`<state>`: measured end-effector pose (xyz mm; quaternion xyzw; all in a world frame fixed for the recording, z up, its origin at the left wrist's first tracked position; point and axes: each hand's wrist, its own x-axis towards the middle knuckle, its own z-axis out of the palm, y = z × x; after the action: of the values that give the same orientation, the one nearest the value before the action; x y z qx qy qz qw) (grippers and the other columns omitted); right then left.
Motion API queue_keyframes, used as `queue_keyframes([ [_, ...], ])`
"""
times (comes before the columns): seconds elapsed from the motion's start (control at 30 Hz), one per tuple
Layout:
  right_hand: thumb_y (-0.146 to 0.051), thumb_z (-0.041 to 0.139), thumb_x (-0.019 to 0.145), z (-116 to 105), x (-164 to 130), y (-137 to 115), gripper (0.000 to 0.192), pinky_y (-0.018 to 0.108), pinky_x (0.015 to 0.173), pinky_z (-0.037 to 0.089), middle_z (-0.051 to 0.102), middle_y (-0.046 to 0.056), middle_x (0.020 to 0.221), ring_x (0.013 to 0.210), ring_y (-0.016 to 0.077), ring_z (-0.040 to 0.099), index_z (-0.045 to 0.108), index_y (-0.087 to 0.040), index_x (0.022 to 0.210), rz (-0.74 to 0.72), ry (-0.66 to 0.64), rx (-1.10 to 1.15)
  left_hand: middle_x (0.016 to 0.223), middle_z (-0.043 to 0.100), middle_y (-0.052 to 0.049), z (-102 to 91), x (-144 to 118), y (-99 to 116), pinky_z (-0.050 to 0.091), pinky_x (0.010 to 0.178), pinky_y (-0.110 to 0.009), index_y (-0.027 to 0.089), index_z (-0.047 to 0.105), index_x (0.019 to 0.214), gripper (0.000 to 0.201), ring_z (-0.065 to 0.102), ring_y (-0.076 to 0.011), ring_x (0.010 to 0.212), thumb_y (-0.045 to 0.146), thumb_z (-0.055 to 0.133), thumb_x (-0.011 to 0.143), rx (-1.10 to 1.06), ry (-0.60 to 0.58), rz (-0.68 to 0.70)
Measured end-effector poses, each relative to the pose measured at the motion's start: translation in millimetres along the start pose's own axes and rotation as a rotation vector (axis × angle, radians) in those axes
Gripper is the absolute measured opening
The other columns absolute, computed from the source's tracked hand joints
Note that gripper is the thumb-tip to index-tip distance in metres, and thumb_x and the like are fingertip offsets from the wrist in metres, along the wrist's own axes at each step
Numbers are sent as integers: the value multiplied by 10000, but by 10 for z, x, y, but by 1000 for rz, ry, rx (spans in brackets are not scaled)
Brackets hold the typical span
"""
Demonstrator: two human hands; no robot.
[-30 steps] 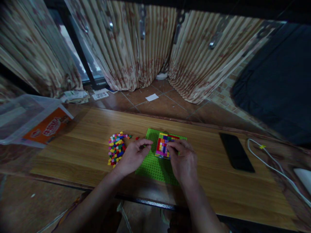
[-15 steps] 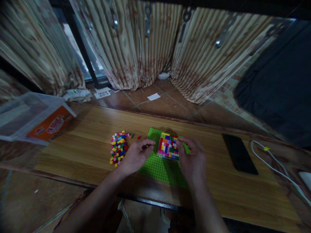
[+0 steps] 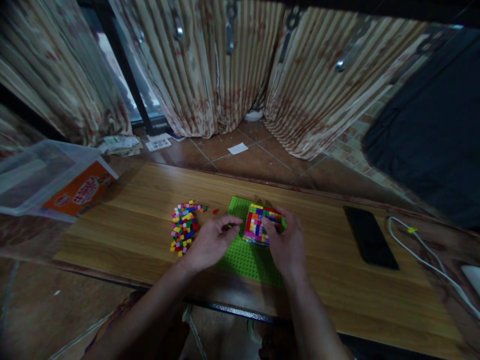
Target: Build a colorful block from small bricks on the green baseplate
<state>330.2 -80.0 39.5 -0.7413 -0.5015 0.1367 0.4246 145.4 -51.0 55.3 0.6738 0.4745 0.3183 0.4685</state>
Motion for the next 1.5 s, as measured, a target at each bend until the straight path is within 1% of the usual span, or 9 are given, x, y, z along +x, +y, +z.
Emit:
queue_keyframes([
  [0.1,-554,664,746,3,1,-38,597,450,831,509,671,139,1097,940,268,650,630,-164,1197,95,-41,73,908,736,-20,6,-14,29,516,753,-262,183,716,978,234,663,-159,812,190,515,860,-1,-5,-9],
  [0.2,-571,673,735,2,-2,-54,634,436,800,523,680,135,1095,894,259,666,618,-166,1219,117,-69,96,886,732,-19,10,-20,42,513,769,-264,182,720,972,234,659,-160,815,191,515,860,8,-10,-13],
  [0.53,-533,689,727,9,7,-55,615,454,851,510,693,136,1089,938,275,662,630,-154,1208,117,-54,92,930,729,-33,27,-26,59,488,789,-262,170,717,1012,253,643,-156,810,172,518,856,29,-57,-18],
  [0.87,-542,715,688,28,21,-49,630,436,854,512,690,120,1093,948,269,655,639,-169,1190,161,-62,165,887,720,-20,60,-24,21,464,686,-251,172,707,1012,259,611,-139,720,191,500,858,11,-82,-20],
  [1.03,-535,740,663,19,39,-43,629,435,862,506,701,98,1061,933,257,657,651,-180,1174,187,-63,194,958,727,-29,50,-32,40,481,745,-264,174,709,1045,275,626,-144,758,187,507,858,23,-70,-22],
  [1.13,-540,764,645,-20,52,-41,650,413,821,521,705,87,1047,908,248,662,650,-191,1181,238,-109,245,956,731,-31,34,-29,43,489,771,-266,171,712,1040,269,639,-149,784,186,510,863,13,-71,-20],
  [1.2,-551,752,665,-44,62,-29,634,388,779,532,706,81,1026,879,235,664,651,-192,1177,279,-137,337,949,733,-33,17,-20,41,494,765,-264,168,713,1032,262,645,-152,790,192,511,867,6,-61,-20],
  [1.3,-545,731,699,-46,79,4,579,359,746,535,705,68,987,833,207,660,659,-187,1149,292,-125,466,956,735,-41,-5,0,14,501,755,-264,159,709,1037,262,650,-154,791,211,512,873,-1,-31,-24],
  [1.5,-512,732,708,-35,90,21,507,363,750,523,706,54,955,816,197,650,684,-194,1100,254,-91,426,963,736,-42,-7,22,-108,503,703,-265,180,704,1061,273,655,-158,785,261,520,877,8,-4,0],
])
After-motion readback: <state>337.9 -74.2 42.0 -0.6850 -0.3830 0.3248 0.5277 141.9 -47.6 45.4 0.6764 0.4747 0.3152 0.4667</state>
